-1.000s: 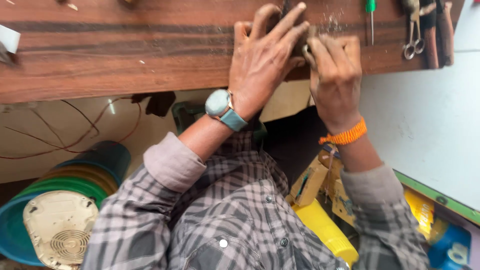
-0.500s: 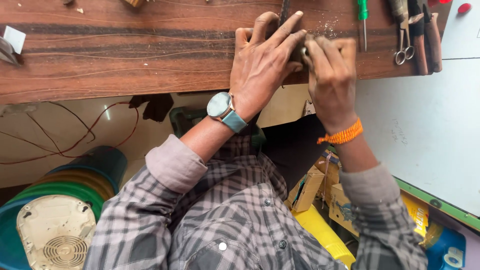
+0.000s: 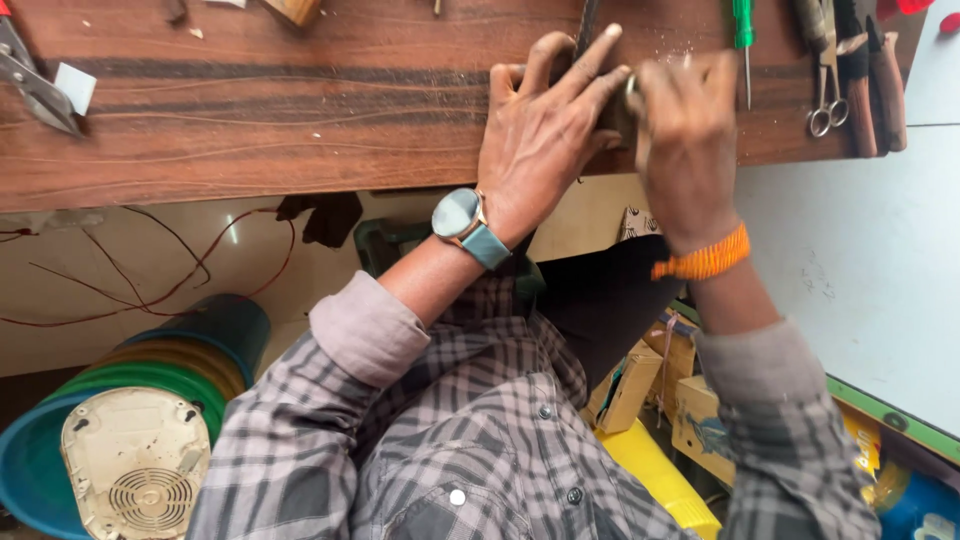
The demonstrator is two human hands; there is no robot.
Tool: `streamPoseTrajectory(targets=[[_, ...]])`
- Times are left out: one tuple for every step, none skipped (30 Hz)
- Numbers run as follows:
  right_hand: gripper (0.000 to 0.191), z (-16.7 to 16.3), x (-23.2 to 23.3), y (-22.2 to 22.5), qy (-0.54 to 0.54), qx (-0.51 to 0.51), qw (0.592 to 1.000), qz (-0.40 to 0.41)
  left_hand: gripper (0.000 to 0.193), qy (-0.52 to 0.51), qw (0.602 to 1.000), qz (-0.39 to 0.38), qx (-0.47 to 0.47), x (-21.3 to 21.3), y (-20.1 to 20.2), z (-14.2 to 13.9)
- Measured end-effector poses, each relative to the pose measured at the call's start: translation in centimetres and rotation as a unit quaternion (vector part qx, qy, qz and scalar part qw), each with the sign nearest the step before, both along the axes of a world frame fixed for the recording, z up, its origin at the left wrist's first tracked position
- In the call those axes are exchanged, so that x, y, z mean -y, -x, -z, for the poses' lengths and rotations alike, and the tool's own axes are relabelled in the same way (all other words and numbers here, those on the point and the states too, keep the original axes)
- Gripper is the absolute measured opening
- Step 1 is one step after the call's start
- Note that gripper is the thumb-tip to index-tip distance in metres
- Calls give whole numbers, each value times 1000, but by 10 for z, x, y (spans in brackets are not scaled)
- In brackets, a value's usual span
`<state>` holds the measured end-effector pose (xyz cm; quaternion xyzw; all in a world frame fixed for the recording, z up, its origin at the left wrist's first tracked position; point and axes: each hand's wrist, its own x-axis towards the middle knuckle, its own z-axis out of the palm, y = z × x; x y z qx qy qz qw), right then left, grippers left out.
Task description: The person works at a cluttered repair workbench, filing and shaping a small white cylindrical bushing by hand, then trimming it with pliers. They pick up a motor armature and press the finished bushing onto its shaft, fitting the part into place.
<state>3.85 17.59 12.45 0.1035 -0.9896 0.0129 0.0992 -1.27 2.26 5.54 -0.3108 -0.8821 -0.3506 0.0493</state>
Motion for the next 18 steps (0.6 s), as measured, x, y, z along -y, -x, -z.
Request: streamPoseTrajectory(targets=[[20,0,1,-2,3,-2,1000,-9,62,-6,1000,3,0,0,1,-1],[23,0,2,-2,7,-2,1000,-20,62,-11,1000,-1,-2,0,4,-1],[19,1,2,-3,-5,-2,1000,-12,62,-14,1000,2,1,2,2,-2],[16,1,2,-4,-16,-3,1000,-2,61,-14,1000,6,3,3,1,-3],[14,1,1,-4,-24,-9,1000,4,62,-12,1000,6,8,4,1,-5],[14,1,1,-5,-25,-2,1000,1,62,-10,1000,8,11,4,0,-6],[15,1,0,-5,-26,4,1000,-3,63,-8,1000,9,14,4,1,-7],[16,1,0,-4,-29,11,999,-8,62,-2,1000,12,15,5,1,-8],[16,0,0,-3,-15,10,1000,-6,61,1,1000,13,18,4,1,-8],[17,0,0,-2,-2,11,1000,-7,60,2,1000,11,23,4,1,-9],[18,0,0,-2,12,16,1000,-3,60,-6,1000,8,15,5,0,-9],[17,0,0,-1,5,9,1000,2,61,-13,1000,7,6,5,0,-9],[16,1,1,0,0,-4,1000,6,61,-18,1000,5,-7,6,0,-8],[16,2,1,0,-6,-17,1000,12,62,-15,1000,8,-4,6,-1,-8],[17,3,2,0,-28,-22,999,6,62,-12,1000,7,-3,6,0,-8],[18,4,3,-1,-50,-27,998,1,63,-9,1000,7,-1,6,0,-8],[19,5,3,-3,-76,-31,997,-5,62,-3,1000,14,6,6,1,-8],[20,6,3,-3,-44,-26,999,4,60,1,1000,15,14,6,2,-8]])
